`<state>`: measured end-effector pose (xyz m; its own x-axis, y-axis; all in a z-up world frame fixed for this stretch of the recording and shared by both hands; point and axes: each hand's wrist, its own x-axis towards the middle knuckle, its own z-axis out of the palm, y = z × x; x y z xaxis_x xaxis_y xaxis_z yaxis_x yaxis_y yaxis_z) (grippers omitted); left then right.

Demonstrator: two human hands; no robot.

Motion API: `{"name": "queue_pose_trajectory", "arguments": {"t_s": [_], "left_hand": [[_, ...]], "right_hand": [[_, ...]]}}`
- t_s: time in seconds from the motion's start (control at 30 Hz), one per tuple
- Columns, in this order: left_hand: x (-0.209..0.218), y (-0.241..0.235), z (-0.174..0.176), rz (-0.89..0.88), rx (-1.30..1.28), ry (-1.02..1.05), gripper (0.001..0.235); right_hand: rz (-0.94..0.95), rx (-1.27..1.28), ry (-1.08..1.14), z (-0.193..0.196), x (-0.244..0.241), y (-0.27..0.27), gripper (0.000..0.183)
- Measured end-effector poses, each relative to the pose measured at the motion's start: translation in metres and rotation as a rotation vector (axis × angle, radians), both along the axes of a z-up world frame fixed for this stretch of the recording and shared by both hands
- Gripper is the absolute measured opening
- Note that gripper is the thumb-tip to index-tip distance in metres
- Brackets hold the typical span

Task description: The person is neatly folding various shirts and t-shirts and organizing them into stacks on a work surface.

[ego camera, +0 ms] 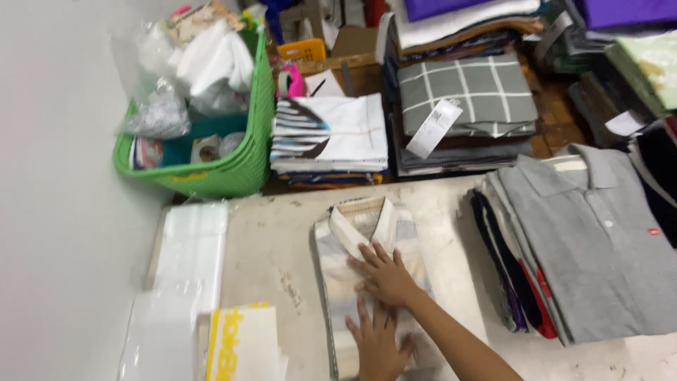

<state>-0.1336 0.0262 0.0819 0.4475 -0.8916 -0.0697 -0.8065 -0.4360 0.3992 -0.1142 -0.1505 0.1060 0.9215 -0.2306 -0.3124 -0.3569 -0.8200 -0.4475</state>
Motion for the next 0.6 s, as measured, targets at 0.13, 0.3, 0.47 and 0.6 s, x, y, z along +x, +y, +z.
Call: {"name": "queue_pose_trajectory", "arguments": {"t_s": [0.13,0.3,0.47,0.6], "left_hand": [[-0.005,-0.004,-0.048,0.1,-0.069,-0.678,0.133],[0.003,-0.001,-0.027,0.055,0.019,-0.416,0.099],[0.094,0.031,-0.058,0.161,0.104,-0.31,0.094],[0.177,0.071,-0.033,0.222,0.207,-0.41,0.081]], "right_hand": [[-0.456,-0.101,-0.27,-0.045,-0.086,0.021,0.068],[-0.787,0.05,-0.429,-0.099,-0.122,0.052,0.063],[-0.469,0.25,-0.506,-0.121,-0.056,0.048,0.062],[-0.292,0.571,-0.193,0.052,-0.048,0.068,0.056]]}}
